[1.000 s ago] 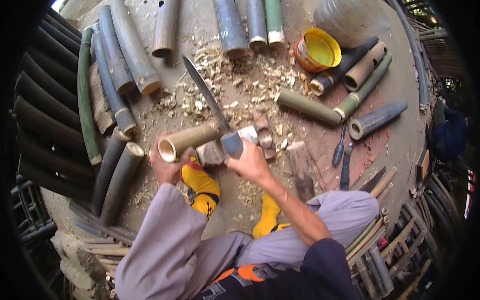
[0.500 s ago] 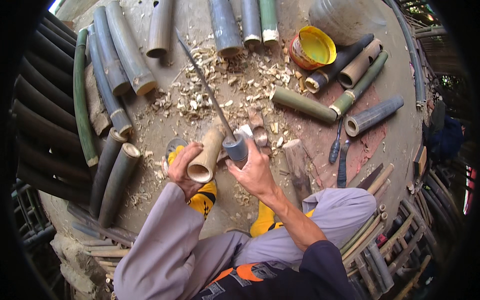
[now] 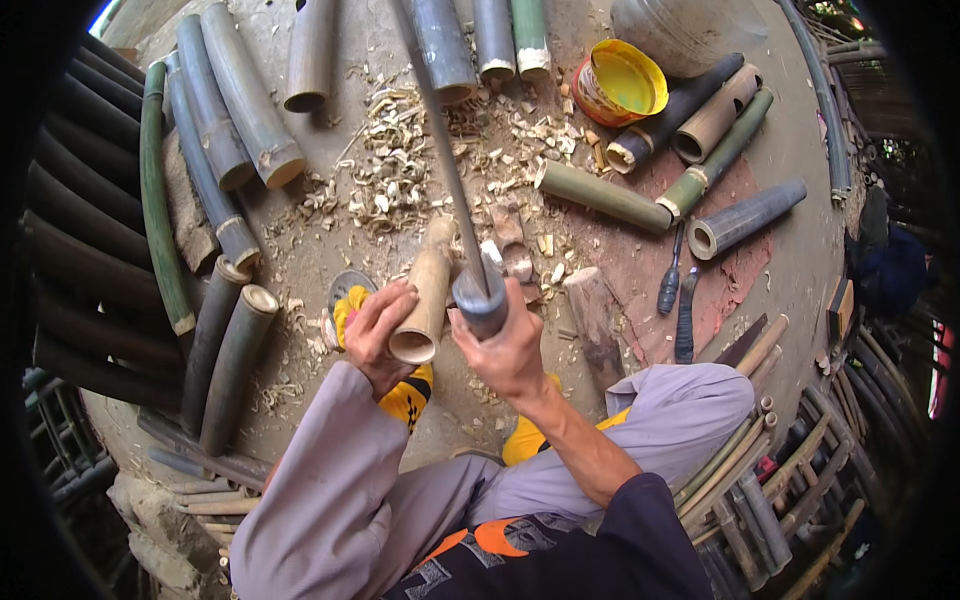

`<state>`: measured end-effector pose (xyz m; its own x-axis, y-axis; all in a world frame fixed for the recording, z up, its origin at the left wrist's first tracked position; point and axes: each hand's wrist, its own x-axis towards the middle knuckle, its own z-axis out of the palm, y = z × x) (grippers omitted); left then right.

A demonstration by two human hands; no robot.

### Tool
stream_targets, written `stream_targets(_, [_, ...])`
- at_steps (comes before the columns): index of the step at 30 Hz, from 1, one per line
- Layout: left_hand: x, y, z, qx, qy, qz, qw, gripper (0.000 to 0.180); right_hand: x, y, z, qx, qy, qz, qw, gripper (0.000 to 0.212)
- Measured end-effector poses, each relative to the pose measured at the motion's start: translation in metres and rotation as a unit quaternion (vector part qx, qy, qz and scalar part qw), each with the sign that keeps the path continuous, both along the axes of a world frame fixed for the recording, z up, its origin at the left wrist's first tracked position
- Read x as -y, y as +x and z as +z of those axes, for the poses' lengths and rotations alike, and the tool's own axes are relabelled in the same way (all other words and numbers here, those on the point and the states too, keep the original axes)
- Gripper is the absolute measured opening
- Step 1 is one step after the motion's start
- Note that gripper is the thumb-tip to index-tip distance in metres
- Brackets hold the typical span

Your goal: The person shapes the end of a bamboo pole with a large blade, carving the wood while resting the pole on a block and rotating it by hand.

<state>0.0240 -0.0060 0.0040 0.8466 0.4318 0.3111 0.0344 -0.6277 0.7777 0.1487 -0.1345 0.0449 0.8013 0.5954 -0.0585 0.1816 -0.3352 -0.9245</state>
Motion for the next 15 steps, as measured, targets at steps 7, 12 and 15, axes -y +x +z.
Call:
stream_targets(7, [-0.007, 0.017, 0.009, -0.005, 0.014, -0.011, 1.000, 0.054, 0.022, 0.002, -0.083, -0.056, -0.235, 0.074, 0.968, 0.036])
stream_targets(12, [-0.017, 0.008, 0.029, -0.014, -0.055, 0.131, 0.990, 0.058, 0.020, 0.009, -0.054, -0.097, -0.167, 0.072, 0.979, 0.045])
stream_targets(15, [-0.037, 0.001, 0.019, -0.072, -0.114, 0.184, 0.974, 0.054, 0.006, 0.012, -0.025, -0.064, -0.103, 0.075, 0.990, 0.040])
